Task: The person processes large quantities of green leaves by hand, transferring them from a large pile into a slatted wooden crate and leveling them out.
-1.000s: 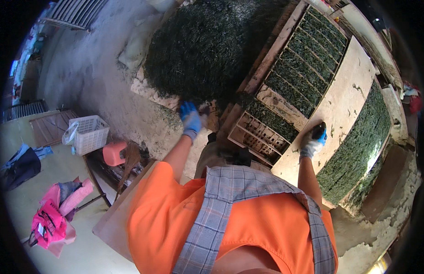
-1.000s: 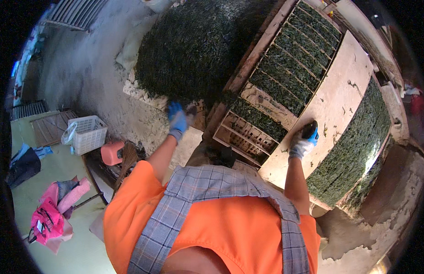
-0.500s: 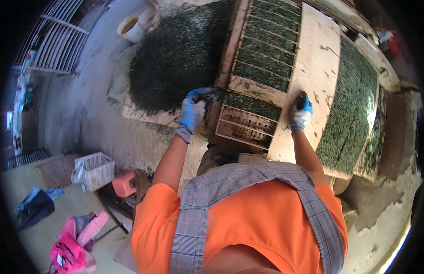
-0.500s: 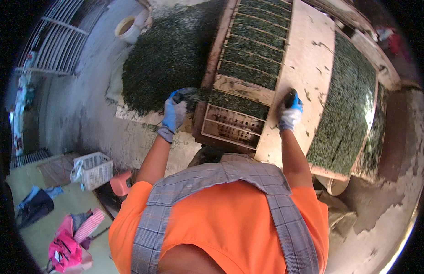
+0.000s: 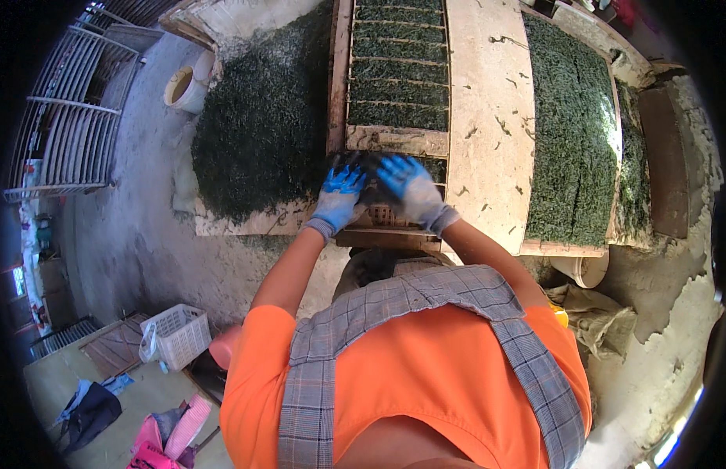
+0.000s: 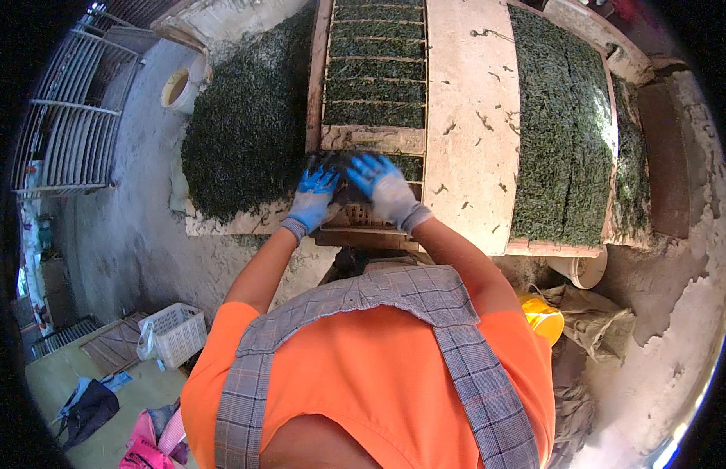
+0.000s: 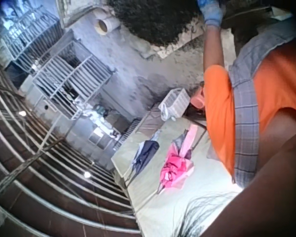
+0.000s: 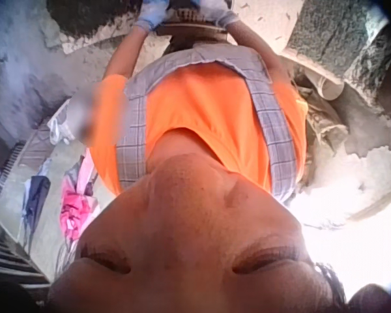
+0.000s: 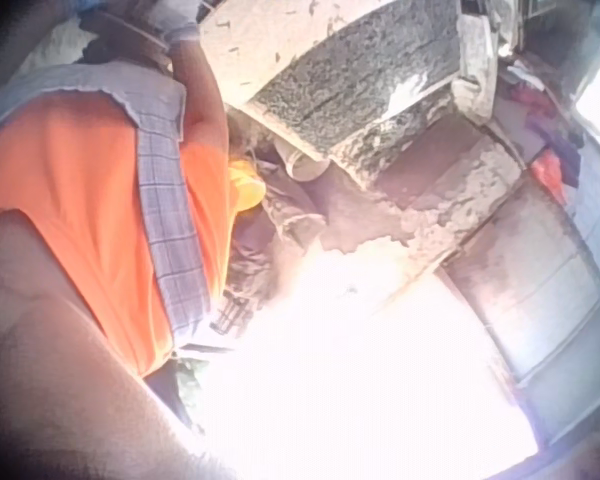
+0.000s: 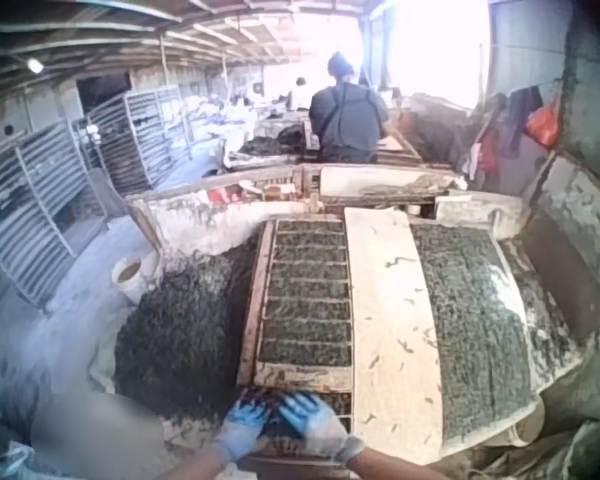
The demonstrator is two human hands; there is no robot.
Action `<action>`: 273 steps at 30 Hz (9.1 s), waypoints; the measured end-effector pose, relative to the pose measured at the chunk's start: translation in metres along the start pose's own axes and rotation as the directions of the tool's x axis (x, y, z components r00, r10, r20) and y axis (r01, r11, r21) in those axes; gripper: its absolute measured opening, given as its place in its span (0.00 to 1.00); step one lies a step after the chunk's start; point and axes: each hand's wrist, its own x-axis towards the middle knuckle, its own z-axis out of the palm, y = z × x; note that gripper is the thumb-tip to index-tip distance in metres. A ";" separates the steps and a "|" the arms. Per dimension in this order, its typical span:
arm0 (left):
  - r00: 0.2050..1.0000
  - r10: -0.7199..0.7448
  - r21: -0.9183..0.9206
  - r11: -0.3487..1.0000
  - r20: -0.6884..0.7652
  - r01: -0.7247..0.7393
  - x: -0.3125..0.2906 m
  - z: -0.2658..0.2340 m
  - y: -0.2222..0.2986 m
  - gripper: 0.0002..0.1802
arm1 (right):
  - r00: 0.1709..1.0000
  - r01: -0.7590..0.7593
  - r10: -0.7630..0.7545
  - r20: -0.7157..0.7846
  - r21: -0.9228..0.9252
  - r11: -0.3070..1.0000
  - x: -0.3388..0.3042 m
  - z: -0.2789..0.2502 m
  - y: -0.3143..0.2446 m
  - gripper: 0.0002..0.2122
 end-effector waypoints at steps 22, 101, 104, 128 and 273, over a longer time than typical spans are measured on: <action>0.767 -0.589 -0.491 0.604 0.254 0.627 0.033 0.042 0.069 0.36 | 0.781 -0.393 0.406 0.474 -0.133 0.910 0.161 -0.003 -0.043 0.26; 0.976 -0.087 -0.155 0.986 -0.200 0.056 0.017 0.001 0.014 0.34 | 0.779 -0.616 0.622 0.081 -0.090 0.783 -0.004 -0.014 -0.023 0.29; 0.832 -0.424 -0.307 0.895 -0.358 0.324 0.015 -0.003 0.028 0.34 | 0.990 -0.137 0.137 0.044 -0.013 0.991 -0.004 0.025 -0.026 0.22; 0.890 -0.368 -0.192 0.926 -0.268 0.325 -0.021 -0.007 0.036 0.29 | 0.927 -0.373 0.371 -0.059 -0.013 0.928 0.038 -0.024 0.052 0.24; 0.846 -0.468 -0.916 -0.164 -0.253 -0.365 -0.120 -0.425 -0.323 0.13 | 0.578 -0.641 0.317 0.752 0.177 0.747 0.246 0.124 -0.140 0.20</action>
